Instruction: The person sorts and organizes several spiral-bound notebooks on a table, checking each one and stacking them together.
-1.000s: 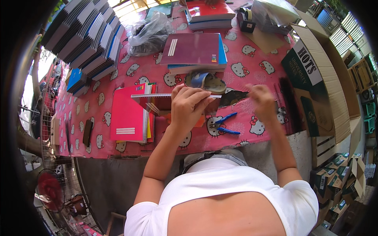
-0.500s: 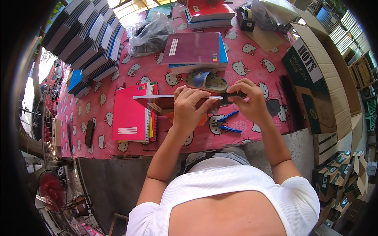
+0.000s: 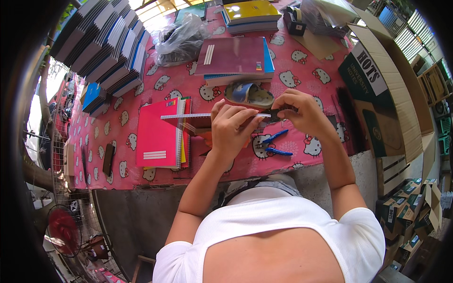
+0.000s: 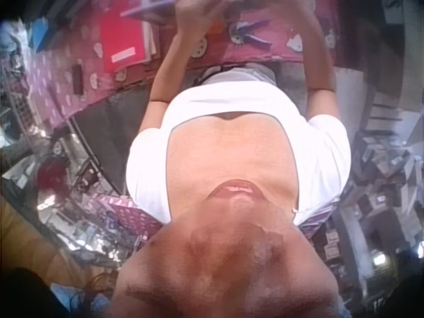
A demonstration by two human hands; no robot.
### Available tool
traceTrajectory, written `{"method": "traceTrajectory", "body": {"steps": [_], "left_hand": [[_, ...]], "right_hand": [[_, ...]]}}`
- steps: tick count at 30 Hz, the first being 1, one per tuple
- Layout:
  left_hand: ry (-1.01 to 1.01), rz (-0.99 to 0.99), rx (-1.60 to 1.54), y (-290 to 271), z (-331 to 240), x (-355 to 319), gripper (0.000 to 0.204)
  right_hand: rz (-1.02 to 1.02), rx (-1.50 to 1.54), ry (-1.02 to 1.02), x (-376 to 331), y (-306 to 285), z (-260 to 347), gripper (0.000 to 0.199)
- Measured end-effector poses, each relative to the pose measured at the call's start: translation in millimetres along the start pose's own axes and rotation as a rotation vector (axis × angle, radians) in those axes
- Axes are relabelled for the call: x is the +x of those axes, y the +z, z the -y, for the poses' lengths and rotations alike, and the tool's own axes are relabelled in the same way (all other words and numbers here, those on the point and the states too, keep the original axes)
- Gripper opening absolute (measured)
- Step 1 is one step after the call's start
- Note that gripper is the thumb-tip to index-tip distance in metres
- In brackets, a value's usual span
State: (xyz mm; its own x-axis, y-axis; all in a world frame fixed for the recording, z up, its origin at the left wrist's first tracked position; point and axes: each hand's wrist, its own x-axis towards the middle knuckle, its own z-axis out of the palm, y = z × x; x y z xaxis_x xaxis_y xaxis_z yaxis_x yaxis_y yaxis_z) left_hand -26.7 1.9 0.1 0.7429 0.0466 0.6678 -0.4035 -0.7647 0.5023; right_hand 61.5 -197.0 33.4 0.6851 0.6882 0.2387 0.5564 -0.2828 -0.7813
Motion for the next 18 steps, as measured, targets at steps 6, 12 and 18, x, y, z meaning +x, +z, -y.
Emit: {"method": "traceTrajectory", "body": {"steps": [6, 12, 18], "left_hand": [[0.015, 0.041, 0.027, -1.4, 0.6, 0.1, 0.016], [-0.017, 0.000, 0.033, 0.9, -2.1, -1.7, 0.016], [0.003, 0.005, 0.036, 1.4, -2.2, 1.2, 0.017]], "right_hand": [[0.080, 0.142, 0.024, 1.3, -5.4, -5.0, 0.024], [0.044, 0.108, -0.031, -2.3, 0.3, -3.3, 0.024], [0.140, 0.074, -0.052, 3.3, -7.7, -2.3, 0.020]]}}
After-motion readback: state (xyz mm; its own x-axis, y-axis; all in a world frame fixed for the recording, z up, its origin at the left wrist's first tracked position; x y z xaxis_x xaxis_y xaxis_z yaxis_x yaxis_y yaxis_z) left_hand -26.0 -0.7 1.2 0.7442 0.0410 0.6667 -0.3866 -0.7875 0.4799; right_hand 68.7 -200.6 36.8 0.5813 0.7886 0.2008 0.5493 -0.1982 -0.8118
